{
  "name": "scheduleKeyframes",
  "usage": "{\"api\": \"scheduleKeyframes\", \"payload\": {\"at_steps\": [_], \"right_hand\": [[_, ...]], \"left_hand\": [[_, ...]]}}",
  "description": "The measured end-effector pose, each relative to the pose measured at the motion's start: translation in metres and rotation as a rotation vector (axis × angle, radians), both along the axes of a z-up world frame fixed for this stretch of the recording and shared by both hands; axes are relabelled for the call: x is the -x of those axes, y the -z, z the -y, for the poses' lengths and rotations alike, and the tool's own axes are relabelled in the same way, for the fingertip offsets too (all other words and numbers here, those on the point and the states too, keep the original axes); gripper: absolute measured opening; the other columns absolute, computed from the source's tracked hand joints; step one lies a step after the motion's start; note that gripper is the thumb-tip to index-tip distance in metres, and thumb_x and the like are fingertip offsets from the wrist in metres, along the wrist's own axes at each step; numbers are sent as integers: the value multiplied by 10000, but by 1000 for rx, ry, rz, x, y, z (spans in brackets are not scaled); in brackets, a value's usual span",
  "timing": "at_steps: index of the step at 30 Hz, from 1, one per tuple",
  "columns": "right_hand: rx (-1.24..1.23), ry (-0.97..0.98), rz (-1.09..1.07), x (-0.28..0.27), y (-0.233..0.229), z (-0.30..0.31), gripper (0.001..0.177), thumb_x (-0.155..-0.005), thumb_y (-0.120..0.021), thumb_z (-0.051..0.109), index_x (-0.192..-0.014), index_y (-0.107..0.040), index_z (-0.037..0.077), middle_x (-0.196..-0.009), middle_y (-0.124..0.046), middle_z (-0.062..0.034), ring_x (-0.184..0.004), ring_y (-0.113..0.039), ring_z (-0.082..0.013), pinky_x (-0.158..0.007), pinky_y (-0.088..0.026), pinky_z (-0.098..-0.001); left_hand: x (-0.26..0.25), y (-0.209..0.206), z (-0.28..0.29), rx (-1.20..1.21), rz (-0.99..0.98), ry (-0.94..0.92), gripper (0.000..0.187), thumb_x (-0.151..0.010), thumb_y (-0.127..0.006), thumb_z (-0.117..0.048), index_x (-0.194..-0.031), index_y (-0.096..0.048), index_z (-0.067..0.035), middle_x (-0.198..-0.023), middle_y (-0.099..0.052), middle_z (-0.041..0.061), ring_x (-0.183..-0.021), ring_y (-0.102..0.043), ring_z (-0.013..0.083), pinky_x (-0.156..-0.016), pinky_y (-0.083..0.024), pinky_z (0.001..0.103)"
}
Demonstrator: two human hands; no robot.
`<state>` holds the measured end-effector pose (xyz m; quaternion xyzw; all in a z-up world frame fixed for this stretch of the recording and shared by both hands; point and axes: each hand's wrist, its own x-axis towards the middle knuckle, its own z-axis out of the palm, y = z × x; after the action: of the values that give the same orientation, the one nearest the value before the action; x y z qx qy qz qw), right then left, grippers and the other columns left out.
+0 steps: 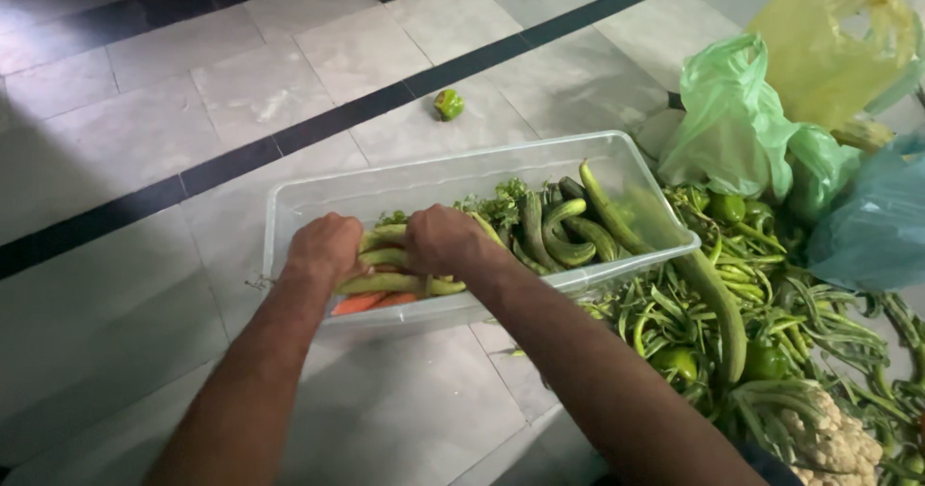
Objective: The person sorts a variety of fresh vegetables, including long beans, carrots, cucumbers, and green peppers, from a pile on the floor into a clear plastic container. The person handles the vegetables by hand, picking them up and placing them into the bin.
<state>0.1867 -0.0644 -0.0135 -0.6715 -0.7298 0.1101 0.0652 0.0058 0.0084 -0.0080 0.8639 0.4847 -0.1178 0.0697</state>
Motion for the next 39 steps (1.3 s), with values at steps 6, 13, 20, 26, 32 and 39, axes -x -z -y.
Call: {"api": "scheduleKeyframes", "payload": {"at_steps": [6,13,20,26,32,39], "right_hand": [[404,50,-130,-6,-9,1,227,-736,-830,252,-927,-806,130,-829,-793,-74,-708,-791,-229,-653,-646,-384],[250,-45,-142,-8,-19,11,354,-616,-938,202,-944,-809,160,-871,-790,-74,-740,-753,-220,-668,-611,-374],[323,39,-113,-6,-24,9,294,-694,-857,185,-975,-801,120,-893,-791,-101,-761,-792,-239,-670,-651,-375],[-46,63,-51,-7,-2,-4,175,-828,-719,254,-901,-793,114,-897,-759,-198,-868,-750,-376,-795,-612,-482],[25,224,-134,-51,-50,14,341,-760,-756,414,-882,-771,96,-876,-750,-200,-882,-747,-377,-825,-592,-488],[-115,353,111,-152,-44,60,211,-848,-670,235,-908,-779,64,-909,-745,-229,-873,-755,-394,-791,-610,-506]], "left_hand": [[0,9,-6,8,-65,19,390,-769,-889,-338,-1061,-770,-108,-1162,-738,148,-1145,-685,327,-959,-568,430],[-1,-2,2,27,-58,-51,392,-777,-881,-326,-1081,-769,-105,-1168,-739,144,-1139,-695,318,-965,-576,420],[-1,-9,3,53,-3,-93,408,-828,-834,-410,-1064,-762,-85,-1134,-736,168,-1100,-707,341,-937,-575,440],[-5,-10,3,-41,142,5,351,-812,-809,-387,-952,-745,-71,-1031,-739,187,-1031,-700,375,-888,-566,478],[-71,-26,23,-130,307,174,102,-835,-688,-128,-915,-744,-99,-978,-746,197,-987,-706,385,-887,-563,496],[-180,-20,59,-132,564,355,284,-789,-678,-40,-1064,-704,-107,-1036,-735,155,-1061,-686,372,-907,-545,496]]}}
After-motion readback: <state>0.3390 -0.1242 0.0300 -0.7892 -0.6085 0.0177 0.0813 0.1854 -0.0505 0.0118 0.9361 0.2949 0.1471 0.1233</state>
